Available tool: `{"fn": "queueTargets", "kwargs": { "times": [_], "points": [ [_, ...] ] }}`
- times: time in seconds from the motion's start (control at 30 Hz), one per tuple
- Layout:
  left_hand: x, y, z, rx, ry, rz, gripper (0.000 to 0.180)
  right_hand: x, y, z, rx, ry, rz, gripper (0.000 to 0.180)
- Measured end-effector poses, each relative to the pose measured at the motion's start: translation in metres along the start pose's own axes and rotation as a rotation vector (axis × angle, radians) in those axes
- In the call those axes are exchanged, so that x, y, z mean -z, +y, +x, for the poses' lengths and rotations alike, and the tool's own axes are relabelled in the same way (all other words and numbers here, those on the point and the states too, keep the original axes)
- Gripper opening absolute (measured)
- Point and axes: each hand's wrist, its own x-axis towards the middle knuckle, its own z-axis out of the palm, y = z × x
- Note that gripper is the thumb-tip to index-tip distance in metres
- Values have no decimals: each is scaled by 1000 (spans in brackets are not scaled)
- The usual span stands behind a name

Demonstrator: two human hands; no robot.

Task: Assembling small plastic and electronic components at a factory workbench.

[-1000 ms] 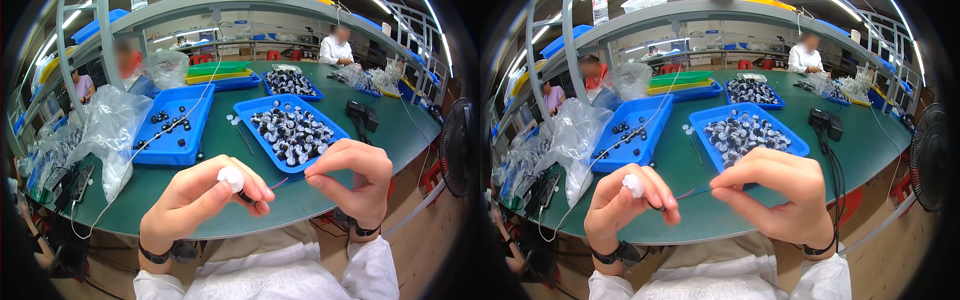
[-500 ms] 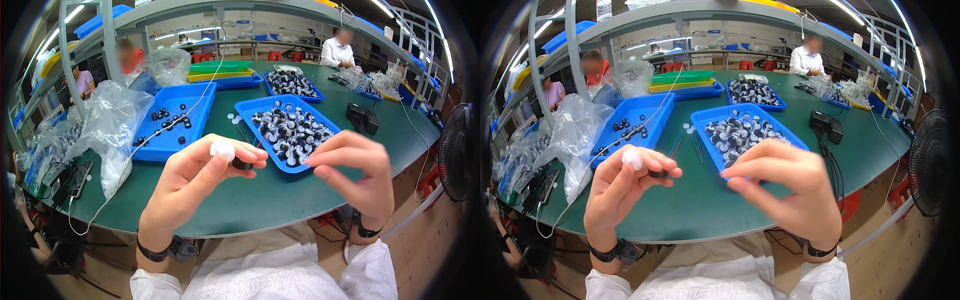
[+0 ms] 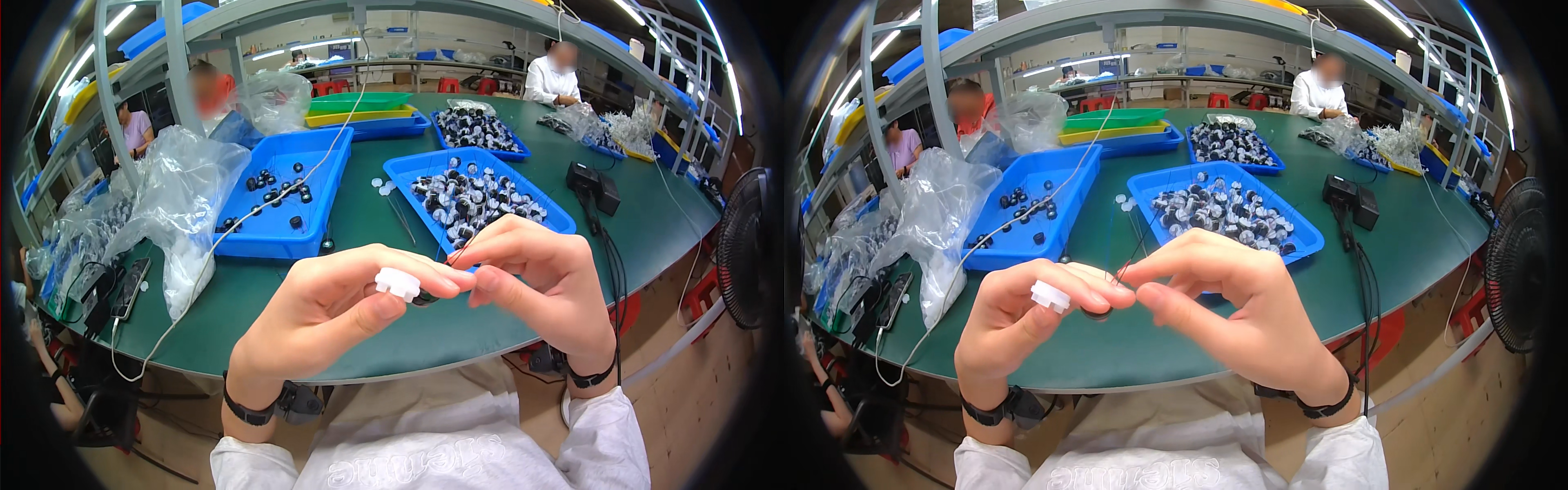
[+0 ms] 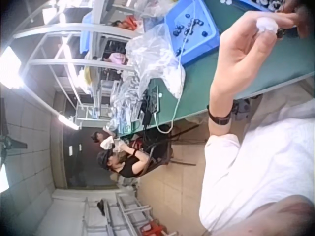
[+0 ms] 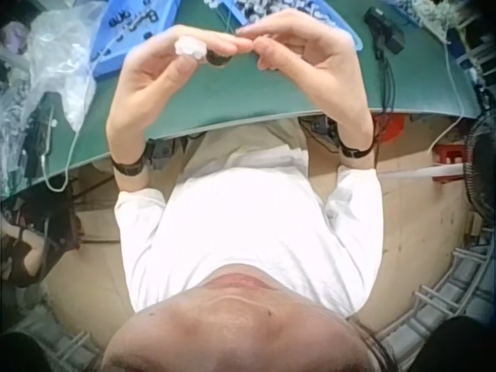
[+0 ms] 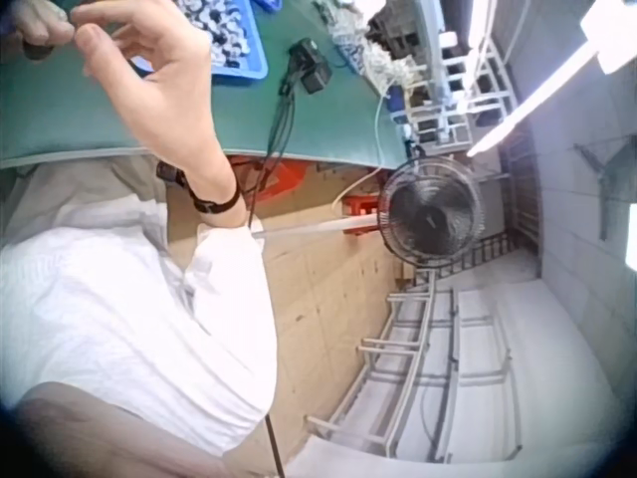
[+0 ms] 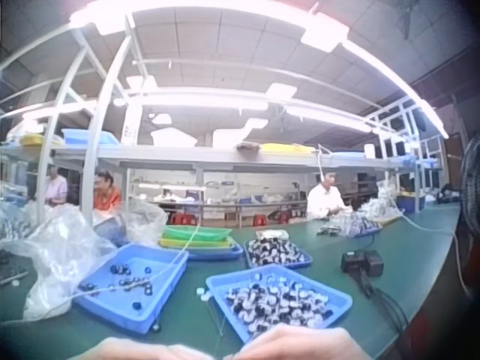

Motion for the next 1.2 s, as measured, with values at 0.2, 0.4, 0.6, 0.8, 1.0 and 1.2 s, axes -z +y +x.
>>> {"fn": "queueTargets", "kwargs": {
  "times": [0.2,0.4,0.6,0.8,1.0,1.2],
  "points": [
    [3,-4,1,-35,-91,-28,28,0,8,2,63,-22,0,14],
    [5,-5,1,-45,-139,-61,25,-1,9,3,68,-25,39,11],
    [-2,-9,1,-40,-60,-46,30,-4,10,3,22,24,61,10],
    [2,-6,-4,16,-49,-143,33,-6,9,4,10,33,99,8],
    [5,-3,-1,111,-21,-252,38,-5,9,4,10,67,127,7],
    [5,-3,-1,138,36,-180,39,-7,11,5,-19,69,143,6]
  ]
}}
